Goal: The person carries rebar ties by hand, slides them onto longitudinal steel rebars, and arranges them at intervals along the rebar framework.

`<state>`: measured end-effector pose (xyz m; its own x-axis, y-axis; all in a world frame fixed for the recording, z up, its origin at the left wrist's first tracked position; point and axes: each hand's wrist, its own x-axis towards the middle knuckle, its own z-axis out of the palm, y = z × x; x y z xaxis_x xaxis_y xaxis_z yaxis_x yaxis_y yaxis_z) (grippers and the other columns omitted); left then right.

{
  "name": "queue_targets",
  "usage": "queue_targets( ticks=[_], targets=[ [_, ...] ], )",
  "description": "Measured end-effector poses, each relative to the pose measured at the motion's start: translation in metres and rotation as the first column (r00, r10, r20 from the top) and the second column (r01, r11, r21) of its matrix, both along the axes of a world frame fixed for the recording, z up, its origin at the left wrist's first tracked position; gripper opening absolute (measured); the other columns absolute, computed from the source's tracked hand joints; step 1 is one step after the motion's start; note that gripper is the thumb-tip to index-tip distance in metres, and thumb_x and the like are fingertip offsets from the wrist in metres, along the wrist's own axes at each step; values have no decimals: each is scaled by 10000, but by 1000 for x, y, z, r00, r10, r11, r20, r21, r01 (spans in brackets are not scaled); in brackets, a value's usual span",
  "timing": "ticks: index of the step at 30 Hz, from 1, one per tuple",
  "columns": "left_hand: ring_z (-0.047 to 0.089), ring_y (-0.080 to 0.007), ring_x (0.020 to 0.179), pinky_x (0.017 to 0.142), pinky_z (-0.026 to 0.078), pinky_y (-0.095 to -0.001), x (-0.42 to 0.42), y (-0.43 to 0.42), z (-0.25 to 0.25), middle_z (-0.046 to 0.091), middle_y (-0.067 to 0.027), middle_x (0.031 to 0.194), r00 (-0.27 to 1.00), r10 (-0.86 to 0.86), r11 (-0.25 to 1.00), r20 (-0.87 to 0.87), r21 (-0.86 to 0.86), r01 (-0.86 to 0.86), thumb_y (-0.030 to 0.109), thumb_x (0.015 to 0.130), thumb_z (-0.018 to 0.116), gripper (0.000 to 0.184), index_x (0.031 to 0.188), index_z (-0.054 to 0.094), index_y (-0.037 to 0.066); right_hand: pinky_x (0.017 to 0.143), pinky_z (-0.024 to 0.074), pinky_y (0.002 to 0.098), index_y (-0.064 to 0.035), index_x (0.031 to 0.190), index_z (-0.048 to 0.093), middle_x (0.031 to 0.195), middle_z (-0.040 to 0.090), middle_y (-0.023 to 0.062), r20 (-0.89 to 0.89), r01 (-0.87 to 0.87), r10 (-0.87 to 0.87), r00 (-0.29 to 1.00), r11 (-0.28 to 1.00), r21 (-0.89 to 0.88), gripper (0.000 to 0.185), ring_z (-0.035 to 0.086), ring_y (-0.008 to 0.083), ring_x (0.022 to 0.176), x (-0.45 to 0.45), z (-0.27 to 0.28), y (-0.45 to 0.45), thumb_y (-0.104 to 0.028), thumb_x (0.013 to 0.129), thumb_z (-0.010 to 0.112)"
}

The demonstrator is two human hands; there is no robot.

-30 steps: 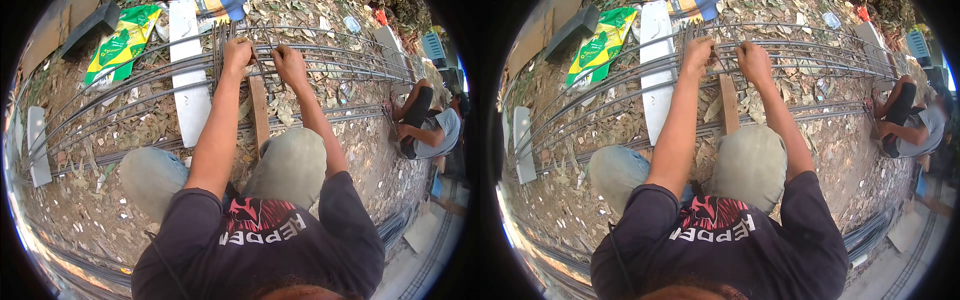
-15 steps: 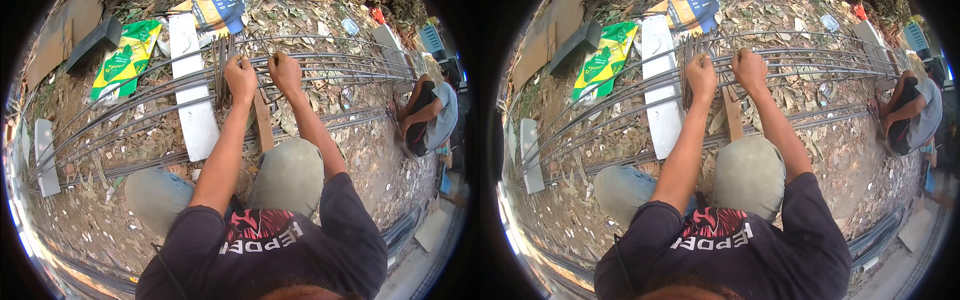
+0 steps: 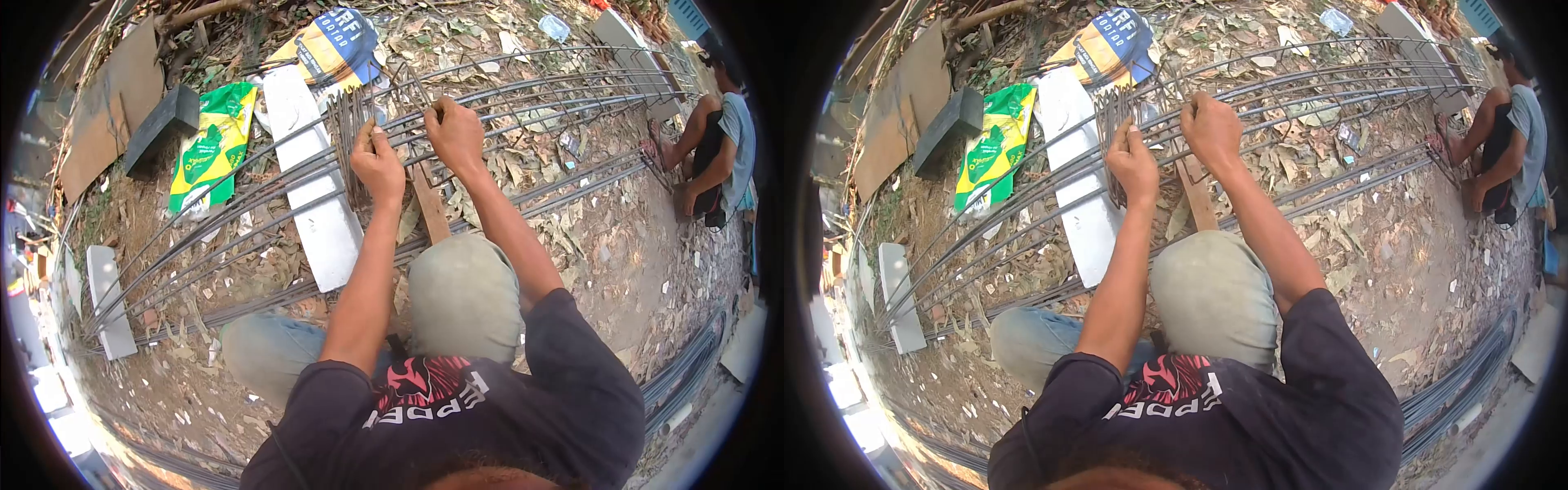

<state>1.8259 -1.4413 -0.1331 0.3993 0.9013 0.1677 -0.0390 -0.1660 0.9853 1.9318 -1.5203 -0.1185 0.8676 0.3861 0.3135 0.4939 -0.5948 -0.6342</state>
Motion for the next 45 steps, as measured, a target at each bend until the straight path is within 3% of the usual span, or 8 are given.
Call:
queue_targets(
  ticks=[5, 9, 12, 19, 33, 39, 42, 45],
  targets=[
    [503, -92, 656, 636, 463, -286, 16, 6, -30, 618, -37, 780, 997, -13, 991, 79, 135, 2, 110, 1028, 553, 315, 1233, 670, -99, 742, 549, 505, -91, 965, 779, 841, 740, 166, -163, -362, 354, 921, 932, -21, 264, 711, 395, 816, 2, 1, -6, -333, 923, 685],
    [498, -94, 633, 589, 432, -314, 15, 5, -22, 610, -27, 745, 996, 19, 985, 88, 168, -34, 101, 1027, 559, 296, 1217, 673, -95, 766, 551, 499, -98, 993, 759, 949, 727, 167, 10, -253, 253, 967, 967, 3, 260, 709, 389, 893, 3, -8, -5, -335, 922, 680],
    [680, -183, 934, 837, 529, -328, 2, 1, -5, 730, -171, 1049, 999, -36, 999, -22, -14, 36, 117, 1022, 563, 337, 1248, 661, -112, 780, 560, 504, -80, 996, 733, 993, 711, 174, 83, -142, 152, 985, 983, -116, 222, 710, 395, 921, 10, -2, 0, -270, 902, 667],
    [659, -168, 863, 775, 520, -331, 1, -2, -8, 723, -164, 1002, 1000, -26, 997, -4, -67, 25, 114, 1025, 558, 323, 1233, 663, -108, 707, 592, 517, 1, 947, 695, 888, 730, 228, 155, -185, 263, 952, 901, -392, 195, 733, 426, 803, 33, -28, 31, -146, 853, 608],
    [661, -177, 862, 789, 528, -345, 5, -13, -13, 734, -177, 1009, 999, 45, 999, 29, 8, -45, 128, 1019, 555, 347, 1238, 660, -120, 792, 538, 594, 30, 1008, 613, 911, 711, 295, -10, -198, 201, 980, 956, -218, 283, 700, 489, 874, 12, -30, 45, -223, 882, 631],
    [608, -184, 689, 663, 494, -364, 10, -12, -16, 708, -166, 864, 994, 88, 990, 61, 109, -94, 120, 1010, 570, 345, 1256, 651, -108, 823, 524, 593, 7, 1080, 619, 936, 717, 285, -41, -130, 124, 991, 967, -220, 300, 685, 504, 903, 21, -14, 54, -243, 915, 590],
    [687, -232, 953, 874, 523, -372, 8, -14, -4, 734, -231, 1100, 999, 16, 1000, 52, -15, -15, 137, 1028, 545, 369, 1272, 639, -124, 843, 529, 600, 39, 1106, 611, 966, 711, 323, -56, -152, 143, 988, 968, -202, 323, 692, 517, 926, 25, -4, 54, -213, 911, 558],
    [688, -241, 939, 866, 523, -371, 8, -13, -1, 732, -236, 1095, 999, -4, 999, 44, -47, 7, 132, 1029, 539, 370, 1279, 635, -124, 848, 538, 581, -23, 1141, 687, 982, 720, 304, -86, -129, 117, 989, 981, -147, 326, 699, 491, 948, 25, -6, 57, -230, 922, 564]
  ],
)
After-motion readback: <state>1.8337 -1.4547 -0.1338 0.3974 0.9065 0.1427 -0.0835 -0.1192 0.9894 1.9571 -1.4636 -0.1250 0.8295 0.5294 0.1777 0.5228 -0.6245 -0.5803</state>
